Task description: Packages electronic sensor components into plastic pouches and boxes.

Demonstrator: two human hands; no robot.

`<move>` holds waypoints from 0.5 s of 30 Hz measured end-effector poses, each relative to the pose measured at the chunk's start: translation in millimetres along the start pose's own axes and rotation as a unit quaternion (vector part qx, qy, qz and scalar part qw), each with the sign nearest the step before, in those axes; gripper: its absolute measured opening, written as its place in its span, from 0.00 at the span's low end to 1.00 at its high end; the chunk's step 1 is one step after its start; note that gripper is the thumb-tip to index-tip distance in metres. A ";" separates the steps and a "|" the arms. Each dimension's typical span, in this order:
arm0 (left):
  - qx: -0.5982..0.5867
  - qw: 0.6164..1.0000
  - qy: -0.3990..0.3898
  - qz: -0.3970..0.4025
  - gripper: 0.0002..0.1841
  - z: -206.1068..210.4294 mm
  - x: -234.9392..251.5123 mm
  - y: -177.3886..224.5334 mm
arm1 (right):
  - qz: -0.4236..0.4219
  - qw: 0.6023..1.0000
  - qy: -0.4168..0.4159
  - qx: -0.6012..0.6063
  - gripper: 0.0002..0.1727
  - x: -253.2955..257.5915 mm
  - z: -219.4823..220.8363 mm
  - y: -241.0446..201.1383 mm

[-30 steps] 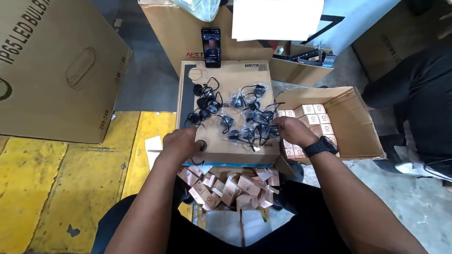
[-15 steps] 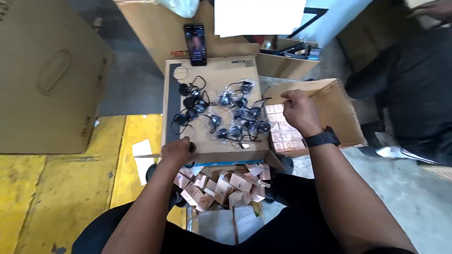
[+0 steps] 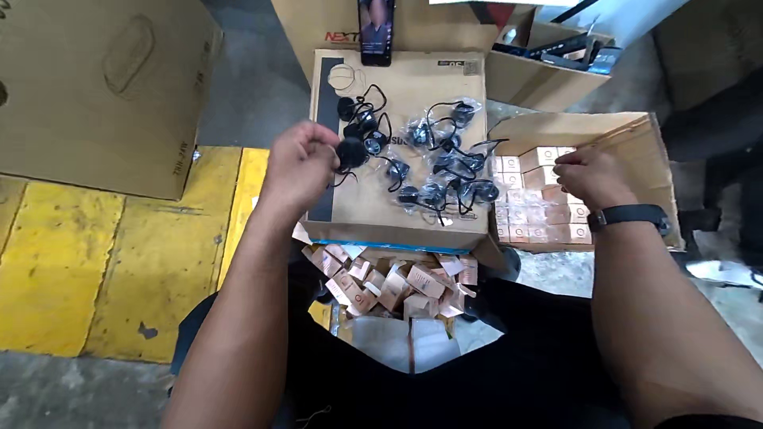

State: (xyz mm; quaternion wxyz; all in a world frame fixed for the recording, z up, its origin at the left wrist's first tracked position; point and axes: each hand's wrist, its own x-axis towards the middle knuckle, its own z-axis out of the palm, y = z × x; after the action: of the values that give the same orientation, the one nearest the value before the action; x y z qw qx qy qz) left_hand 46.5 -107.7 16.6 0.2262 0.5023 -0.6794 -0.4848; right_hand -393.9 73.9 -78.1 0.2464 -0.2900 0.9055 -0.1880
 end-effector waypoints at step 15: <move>-0.307 0.934 0.155 0.090 0.10 -10.6 -13.4 -6.7 | 0.052 0.978 -0.109 -0.171 0.18 50.9 60.3 84.0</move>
State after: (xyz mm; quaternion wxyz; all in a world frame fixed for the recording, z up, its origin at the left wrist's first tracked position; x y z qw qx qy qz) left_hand 63.3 -100.4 17.6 0.5149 0.4138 -0.4959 -0.5636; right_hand -432.9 94.5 -184.5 0.2997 -0.2991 0.9058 0.0150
